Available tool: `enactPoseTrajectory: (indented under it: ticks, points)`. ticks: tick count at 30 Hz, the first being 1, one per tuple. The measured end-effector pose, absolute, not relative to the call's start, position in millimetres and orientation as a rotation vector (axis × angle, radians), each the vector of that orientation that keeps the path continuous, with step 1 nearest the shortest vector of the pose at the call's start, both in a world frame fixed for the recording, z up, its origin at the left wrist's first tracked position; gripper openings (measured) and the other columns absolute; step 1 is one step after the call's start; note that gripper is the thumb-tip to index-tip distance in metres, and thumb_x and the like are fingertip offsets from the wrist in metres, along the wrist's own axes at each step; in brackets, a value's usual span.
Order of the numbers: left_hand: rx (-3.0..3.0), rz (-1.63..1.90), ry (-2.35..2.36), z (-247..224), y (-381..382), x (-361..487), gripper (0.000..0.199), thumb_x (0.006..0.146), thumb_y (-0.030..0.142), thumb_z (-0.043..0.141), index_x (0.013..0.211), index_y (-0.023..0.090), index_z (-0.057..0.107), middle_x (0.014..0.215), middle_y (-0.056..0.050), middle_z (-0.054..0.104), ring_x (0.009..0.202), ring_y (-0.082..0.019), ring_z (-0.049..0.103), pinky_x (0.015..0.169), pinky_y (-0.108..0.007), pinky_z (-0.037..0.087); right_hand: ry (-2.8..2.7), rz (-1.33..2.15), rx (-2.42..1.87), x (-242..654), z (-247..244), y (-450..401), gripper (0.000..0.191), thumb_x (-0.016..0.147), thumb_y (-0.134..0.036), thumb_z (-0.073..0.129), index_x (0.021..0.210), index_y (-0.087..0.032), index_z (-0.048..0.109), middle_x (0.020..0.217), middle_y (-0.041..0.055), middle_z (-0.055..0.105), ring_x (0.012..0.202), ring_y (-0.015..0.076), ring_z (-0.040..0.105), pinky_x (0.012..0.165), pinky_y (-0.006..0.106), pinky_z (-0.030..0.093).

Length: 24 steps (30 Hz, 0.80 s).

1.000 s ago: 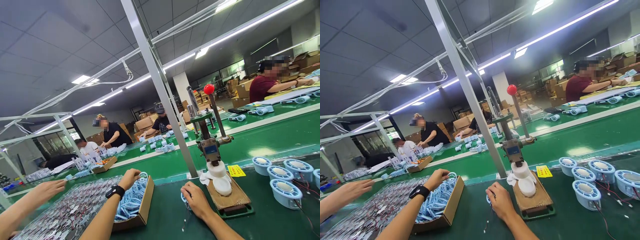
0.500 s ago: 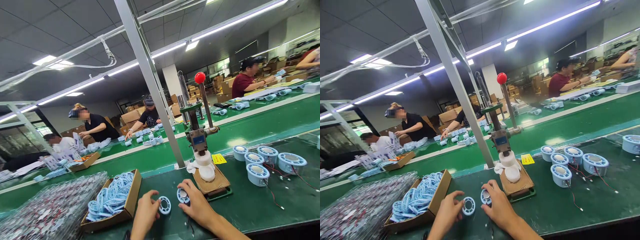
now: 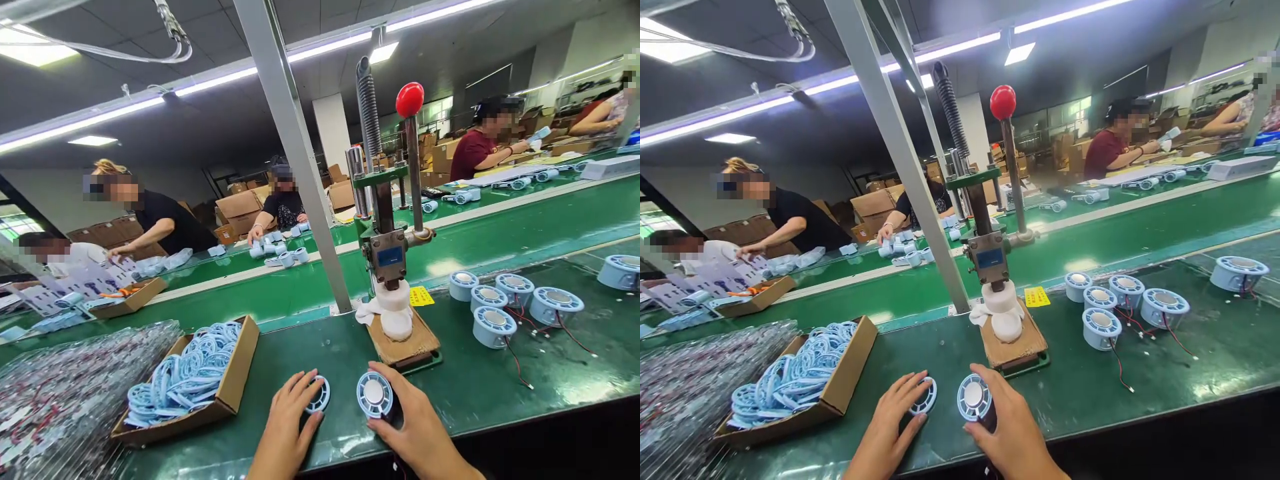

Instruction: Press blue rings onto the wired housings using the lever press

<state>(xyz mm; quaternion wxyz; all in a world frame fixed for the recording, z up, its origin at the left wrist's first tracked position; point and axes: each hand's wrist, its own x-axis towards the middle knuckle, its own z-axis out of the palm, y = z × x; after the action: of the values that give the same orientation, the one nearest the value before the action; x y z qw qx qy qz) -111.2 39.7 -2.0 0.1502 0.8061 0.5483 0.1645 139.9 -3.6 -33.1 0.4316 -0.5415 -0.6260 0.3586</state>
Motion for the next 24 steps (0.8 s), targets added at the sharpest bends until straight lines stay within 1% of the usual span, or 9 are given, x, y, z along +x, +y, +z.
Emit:
enactPoseTrajectory:
  ticks: [2,5,7,9,11,14,18,20,24]
  points:
    - [2.135,0.621,1.656,-5,40,-103,0.050,0.082,0.036,0.058,0.131,0.033,0.056,0.138,-0.002,0.058,0.131,-0.026,0.050,0.113,-0.049,0.038,-1.539,0.908,-1.375,139,-36,-3,0.072,0.067,-0.016,0.061,0.137,-0.023,0.048,0.138,0.0044,0.055,0.127,0.0217,0.052,0.112,0.039,0.039]
    - [1.868,0.836,1.622,-4,35,-73,0.070,0.073,0.037,0.066,0.139,0.029,0.046,0.132,-0.004,0.063,0.113,-0.025,0.063,0.105,-0.043,0.048,-1.548,0.867,-1.348,139,-43,-1,0.074,0.068,-0.017,0.061,0.140,-0.023,0.046,0.137,0.0045,0.056,0.125,0.0216,0.055,0.110,0.035,0.042]
    - [1.862,0.879,1.508,-1,28,-47,0.077,0.069,0.034,0.069,0.142,0.031,0.043,0.128,-0.003,0.065,0.106,-0.025,0.066,0.102,-0.041,0.051,-1.583,0.805,-1.302,139,-51,0,0.073,0.070,-0.020,0.060,0.142,-0.021,0.044,0.137,0.0055,0.056,0.125,0.0217,0.055,0.108,0.033,0.044]
    - [1.928,0.864,1.437,5,23,-24,0.080,0.066,0.026,0.069,0.141,0.033,0.044,0.126,-0.003,0.065,0.107,-0.026,0.064,0.102,-0.041,0.050,-1.622,0.752,-1.259,139,-58,2,0.073,0.071,-0.018,0.056,0.143,-0.019,0.042,0.139,0.0063,0.055,0.126,0.0213,0.055,0.107,0.032,0.045]
    - [1.988,0.780,1.419,11,22,-9,0.080,0.063,0.021,0.067,0.139,0.034,0.047,0.125,-0.003,0.065,0.113,-0.027,0.060,0.104,-0.042,0.047,-1.649,0.711,-1.233,140,-64,4,0.076,0.069,-0.014,0.051,0.144,-0.018,0.040,0.141,0.0069,0.052,0.126,0.0209,0.055,0.106,0.031,0.045]
    - [2.010,0.667,1.472,17,23,1,0.076,0.062,0.020,0.063,0.137,0.030,0.051,0.127,-0.006,0.062,0.119,-0.029,0.055,0.103,-0.043,0.046,-1.647,0.640,-1.229,140,-70,7,0.079,0.065,-0.012,0.050,0.144,-0.018,0.040,0.141,0.0062,0.053,0.123,0.0206,0.058,0.103,0.029,0.048]
    - [1.929,0.788,1.516,11,23,1,0.070,0.064,0.021,0.060,0.134,0.025,0.054,0.125,-0.007,0.062,0.114,-0.028,0.057,0.097,-0.039,0.048,-1.657,0.564,-1.183,141,-74,10,0.079,0.068,-0.013,0.052,0.145,-0.022,0.037,0.138,0.0042,0.056,0.120,0.0193,0.060,0.100,0.026,0.050]
    - [1.928,0.898,1.451,4,22,-1,0.065,0.067,0.026,0.062,0.132,0.025,0.056,0.124,-0.007,0.063,0.113,-0.027,0.058,0.098,-0.038,0.047,-1.653,0.537,-1.151,141,-75,12,0.080,0.069,-0.013,0.053,0.146,-0.024,0.034,0.136,0.0027,0.058,0.119,0.0179,0.060,0.100,0.024,0.050]
    - [1.959,1.039,1.331,-14,22,-3,0.062,0.075,0.046,0.064,0.133,0.026,0.054,0.122,-0.007,0.066,0.111,-0.027,0.060,0.097,-0.037,0.048,-1.637,0.522,-1.124,141,-77,13,0.086,0.067,-0.013,0.057,0.147,-0.028,0.029,0.133,0.0005,0.060,0.117,0.0174,0.062,0.099,0.024,0.051]
